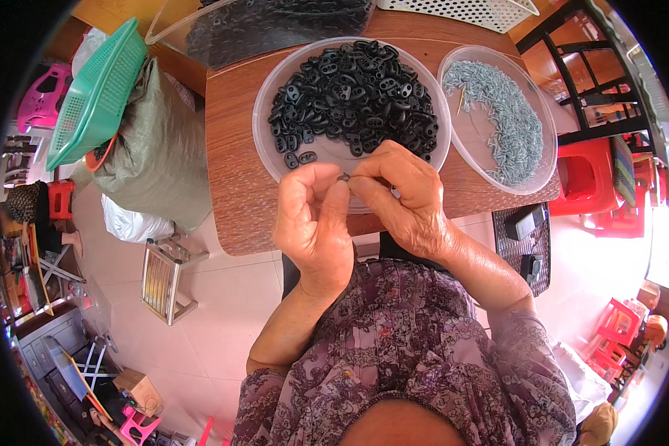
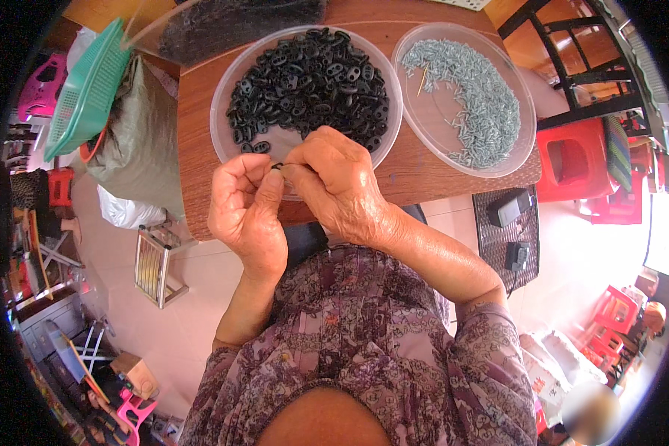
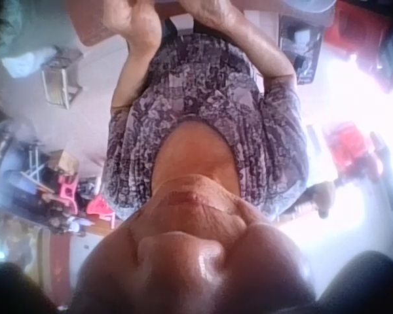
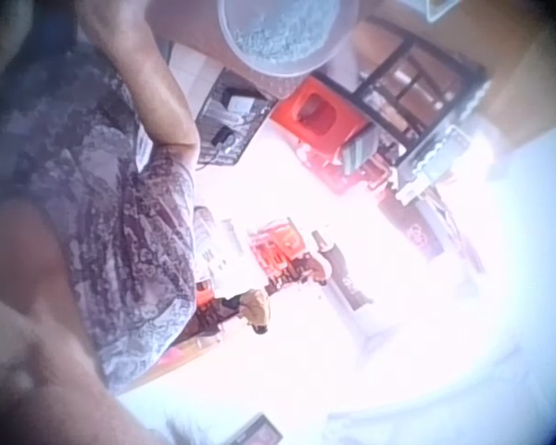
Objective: The person assembles plastic cord locks by picking springs and plastic stopper parts from trays and inserting the springs into the plastic components by hand.
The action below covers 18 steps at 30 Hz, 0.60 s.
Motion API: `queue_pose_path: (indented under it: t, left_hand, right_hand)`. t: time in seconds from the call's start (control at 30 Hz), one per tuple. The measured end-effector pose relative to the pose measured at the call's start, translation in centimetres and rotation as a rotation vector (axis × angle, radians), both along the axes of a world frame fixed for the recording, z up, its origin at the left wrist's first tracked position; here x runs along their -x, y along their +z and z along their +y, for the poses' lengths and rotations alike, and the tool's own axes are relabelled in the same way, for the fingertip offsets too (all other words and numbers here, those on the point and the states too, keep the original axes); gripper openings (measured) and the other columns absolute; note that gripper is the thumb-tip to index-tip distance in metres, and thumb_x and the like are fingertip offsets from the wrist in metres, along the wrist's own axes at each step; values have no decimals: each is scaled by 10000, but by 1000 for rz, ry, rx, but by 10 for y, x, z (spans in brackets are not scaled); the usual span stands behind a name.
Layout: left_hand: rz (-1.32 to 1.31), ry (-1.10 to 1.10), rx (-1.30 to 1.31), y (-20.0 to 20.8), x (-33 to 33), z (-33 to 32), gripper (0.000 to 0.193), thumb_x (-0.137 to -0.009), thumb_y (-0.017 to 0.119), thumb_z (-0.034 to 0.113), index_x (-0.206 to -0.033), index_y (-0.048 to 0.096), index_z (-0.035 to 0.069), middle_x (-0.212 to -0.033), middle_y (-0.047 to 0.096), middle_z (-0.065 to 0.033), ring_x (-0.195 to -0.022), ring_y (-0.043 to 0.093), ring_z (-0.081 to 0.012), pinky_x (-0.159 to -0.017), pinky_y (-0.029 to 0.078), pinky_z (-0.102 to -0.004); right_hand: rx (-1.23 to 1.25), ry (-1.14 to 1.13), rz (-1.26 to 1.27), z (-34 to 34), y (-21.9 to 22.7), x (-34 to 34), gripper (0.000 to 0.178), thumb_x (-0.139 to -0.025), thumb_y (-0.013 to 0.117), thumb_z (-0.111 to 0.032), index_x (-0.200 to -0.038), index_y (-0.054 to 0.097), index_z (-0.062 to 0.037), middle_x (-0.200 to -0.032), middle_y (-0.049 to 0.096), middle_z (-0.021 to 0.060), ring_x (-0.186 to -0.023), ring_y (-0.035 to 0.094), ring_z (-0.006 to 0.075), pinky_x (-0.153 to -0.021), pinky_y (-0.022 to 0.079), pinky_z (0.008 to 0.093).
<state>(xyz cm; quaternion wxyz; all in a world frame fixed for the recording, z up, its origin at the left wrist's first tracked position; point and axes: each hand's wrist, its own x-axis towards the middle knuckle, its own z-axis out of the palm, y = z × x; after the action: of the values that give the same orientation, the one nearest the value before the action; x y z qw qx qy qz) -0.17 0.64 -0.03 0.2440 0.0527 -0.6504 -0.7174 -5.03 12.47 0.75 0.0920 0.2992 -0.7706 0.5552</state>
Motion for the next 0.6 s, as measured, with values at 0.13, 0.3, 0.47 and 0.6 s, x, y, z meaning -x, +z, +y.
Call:
queue_pose_path:
  t: [0.13,0.3,0.47,0.6]
  left_hand:
    - [-14,-31,-41,-1,-1,-1,192,-821,587,-42,-1001,527,-11,-886,571,-45,-798,530,-78,-721,441,-209]
    - [-66,-13,-28,5,3,-3,207,-814,604,-30,-1013,549,-13,-879,574,-38,-786,531,-78,-713,440,-206]
    - [-57,-7,81,5,3,-5,208,-809,616,-7,-1013,578,-22,-857,588,-35,-763,532,-77,-699,435,-202]
    - [-45,7,62,4,3,-4,250,-805,647,26,-1029,563,-50,-830,607,-52,-731,553,-85,-685,458,-203]
  right_hand:
    - [27,27,53,-1,-3,3,70,-713,614,24,-766,571,7,-689,535,119,-651,520,292,-582,428,368]
    - [29,-26,-38,1,7,0,94,-729,633,20,-815,594,10,-732,554,96,-654,528,213,-584,429,307]
    - [13,-32,-149,2,8,-3,112,-751,636,10,-860,609,16,-767,569,67,-654,520,119,-585,416,245]
    - [34,-9,-155,3,10,-2,92,-755,615,18,-848,610,19,-766,571,64,-651,514,112,-582,411,237]
